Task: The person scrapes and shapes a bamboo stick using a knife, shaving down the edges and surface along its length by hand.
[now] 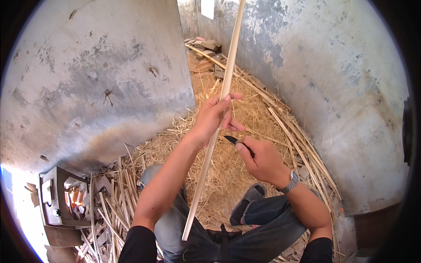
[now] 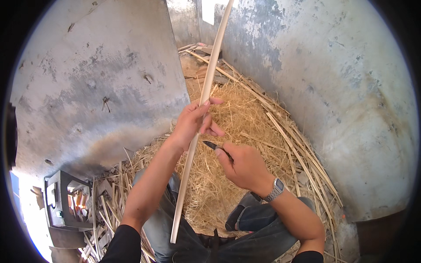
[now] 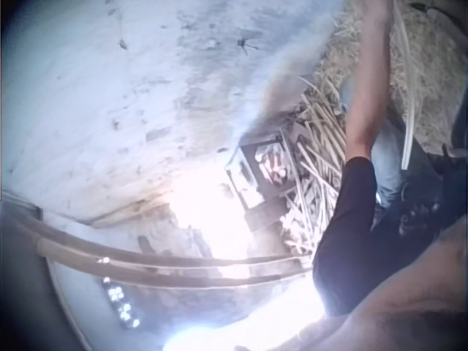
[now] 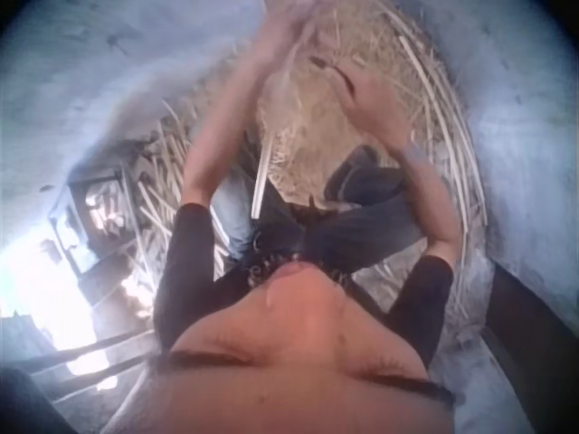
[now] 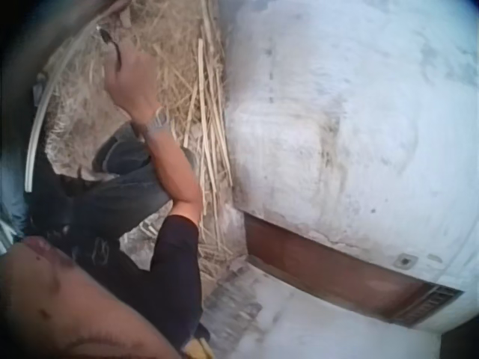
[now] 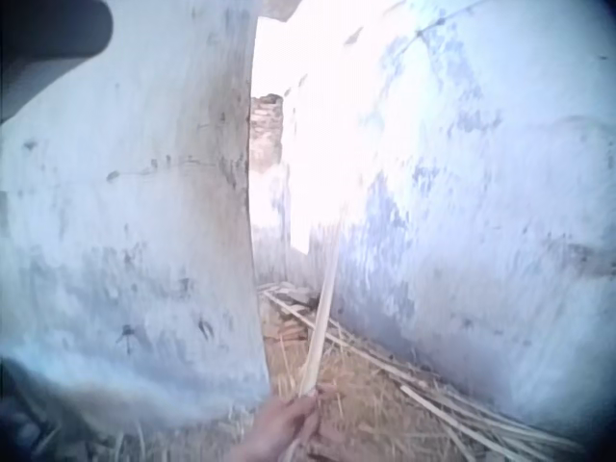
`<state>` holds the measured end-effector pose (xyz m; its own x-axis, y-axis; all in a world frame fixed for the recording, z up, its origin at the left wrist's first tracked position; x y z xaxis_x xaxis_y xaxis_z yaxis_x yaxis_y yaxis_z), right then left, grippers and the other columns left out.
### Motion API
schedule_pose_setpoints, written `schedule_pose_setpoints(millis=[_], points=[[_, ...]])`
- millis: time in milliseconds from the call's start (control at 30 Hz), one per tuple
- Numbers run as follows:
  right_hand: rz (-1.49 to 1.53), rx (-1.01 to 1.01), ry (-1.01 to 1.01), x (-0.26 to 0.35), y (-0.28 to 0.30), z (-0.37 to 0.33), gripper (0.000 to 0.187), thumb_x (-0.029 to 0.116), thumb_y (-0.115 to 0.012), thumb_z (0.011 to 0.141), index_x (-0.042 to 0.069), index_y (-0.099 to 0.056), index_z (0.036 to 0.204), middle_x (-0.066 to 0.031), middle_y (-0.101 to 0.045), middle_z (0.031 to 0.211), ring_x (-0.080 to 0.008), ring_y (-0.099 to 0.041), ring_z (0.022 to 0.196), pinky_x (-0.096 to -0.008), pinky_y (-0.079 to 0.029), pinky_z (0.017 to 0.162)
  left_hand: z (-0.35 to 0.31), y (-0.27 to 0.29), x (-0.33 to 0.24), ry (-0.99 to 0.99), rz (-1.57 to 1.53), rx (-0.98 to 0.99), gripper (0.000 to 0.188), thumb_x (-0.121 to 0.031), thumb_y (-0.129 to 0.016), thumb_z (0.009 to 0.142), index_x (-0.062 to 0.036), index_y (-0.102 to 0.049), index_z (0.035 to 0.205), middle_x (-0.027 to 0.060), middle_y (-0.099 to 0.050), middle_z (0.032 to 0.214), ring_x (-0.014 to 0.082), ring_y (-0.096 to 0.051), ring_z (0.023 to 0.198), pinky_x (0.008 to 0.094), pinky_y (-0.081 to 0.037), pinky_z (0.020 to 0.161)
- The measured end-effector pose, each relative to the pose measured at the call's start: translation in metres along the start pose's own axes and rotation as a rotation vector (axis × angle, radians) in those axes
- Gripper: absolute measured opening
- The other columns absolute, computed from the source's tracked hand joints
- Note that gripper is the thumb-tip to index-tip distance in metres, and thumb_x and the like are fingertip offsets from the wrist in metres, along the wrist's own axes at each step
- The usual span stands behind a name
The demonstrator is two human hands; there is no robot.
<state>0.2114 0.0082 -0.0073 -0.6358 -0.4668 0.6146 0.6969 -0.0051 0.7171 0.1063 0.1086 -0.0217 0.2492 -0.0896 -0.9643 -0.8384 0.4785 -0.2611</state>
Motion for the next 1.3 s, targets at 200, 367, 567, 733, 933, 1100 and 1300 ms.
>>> schedule_pose_setpoints(millis=[200,367,567,733,933,1100,1300], points=[[-0.130,-0.146,0.052,0.008,0.014,0.025,0.037,0.029,-0.061,0.102,0.005,-0.061,0.073,-0.0173,-0.056,0.057,-0.0383,-0.058,0.050,-0.0470,-0.042,0.048,0.034,-0.024,-0.016,0.021,0.029,0.143,0.043,-0.030,-0.035,0.113,-0.0029,-0.059,0.137,0.0002,-0.045,0.053,0.0240,-0.074,0.067,0.0321,-0.057,0.065],[-0.320,-0.294,0.008,0.015,0.045,0.036,0.037,0.030,-0.060,0.102,0.005,-0.061,0.075,-0.0173,-0.059,0.059,-0.0388,-0.061,0.052,-0.0478,-0.045,0.048,0.049,-0.043,-0.044,-0.025,0.074,0.187,0.044,-0.030,-0.035,0.113,-0.0026,-0.061,0.135,-0.0003,-0.044,0.052,0.0238,-0.074,0.066,0.0306,-0.055,0.064],[-0.294,-0.139,0.077,0.035,0.017,0.037,0.037,0.031,-0.059,0.103,0.007,-0.061,0.075,-0.0156,-0.060,0.058,-0.0374,-0.061,0.051,-0.0476,-0.045,0.047,0.053,-0.030,-0.064,-0.101,0.090,0.167,0.045,-0.028,-0.032,0.113,-0.0003,-0.059,0.135,-0.0011,-0.041,0.050,0.0232,-0.073,0.064,0.0285,-0.053,0.062],[-0.299,-0.169,0.098,0.036,0.007,0.036,0.038,0.026,-0.059,0.103,0.006,-0.057,0.072,-0.0173,-0.054,0.056,-0.0386,-0.057,0.050,-0.0468,-0.042,0.048,0.058,-0.022,-0.078,-0.159,0.100,0.137,0.044,-0.026,-0.031,0.113,0.0010,-0.058,0.135,-0.0011,-0.040,0.049,0.0228,-0.072,0.060,0.0272,-0.052,0.058],[-0.322,-0.245,0.136,0.034,0.006,0.025,0.038,0.030,-0.056,0.105,0.008,-0.057,0.073,-0.0143,-0.055,0.053,-0.0349,-0.059,0.047,-0.0449,-0.044,0.044,0.054,-0.030,-0.075,-0.147,0.128,0.159,0.043,-0.026,-0.033,0.112,0.0006,-0.061,0.132,-0.0012,-0.039,0.048,0.0209,-0.070,0.057,0.0275,-0.050,0.052],[-0.285,-0.205,0.135,0.026,0.008,0.030,0.038,0.030,-0.057,0.104,0.007,-0.057,0.074,-0.0151,-0.055,0.054,-0.0363,-0.058,0.046,-0.0457,-0.044,0.044,0.055,-0.027,-0.068,-0.120,0.143,0.137,0.045,-0.027,-0.033,0.112,0.0007,-0.062,0.131,-0.0020,-0.037,0.048,0.0175,-0.063,0.050,0.0275,-0.051,0.052],[-0.257,-0.118,0.158,0.032,-0.026,0.010,0.038,0.027,-0.057,0.104,0.005,-0.057,0.073,-0.0166,-0.056,0.057,-0.0363,-0.057,0.048,-0.0454,-0.041,0.045,0.059,-0.030,-0.068,-0.150,0.173,0.163,0.045,-0.029,-0.033,0.112,-0.0011,-0.063,0.130,-0.0024,-0.036,0.049,0.0172,-0.062,0.051,0.0296,-0.052,0.058]])
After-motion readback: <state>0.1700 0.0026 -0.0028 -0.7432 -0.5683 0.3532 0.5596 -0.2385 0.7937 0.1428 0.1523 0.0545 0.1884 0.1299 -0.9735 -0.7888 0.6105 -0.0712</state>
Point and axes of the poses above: each hand's wrist, its own z-axis towards the middle knuckle, its own y-axis out of the back of the hand, x = y × z, the point moved 10 cm from there along z, towards the middle knuckle
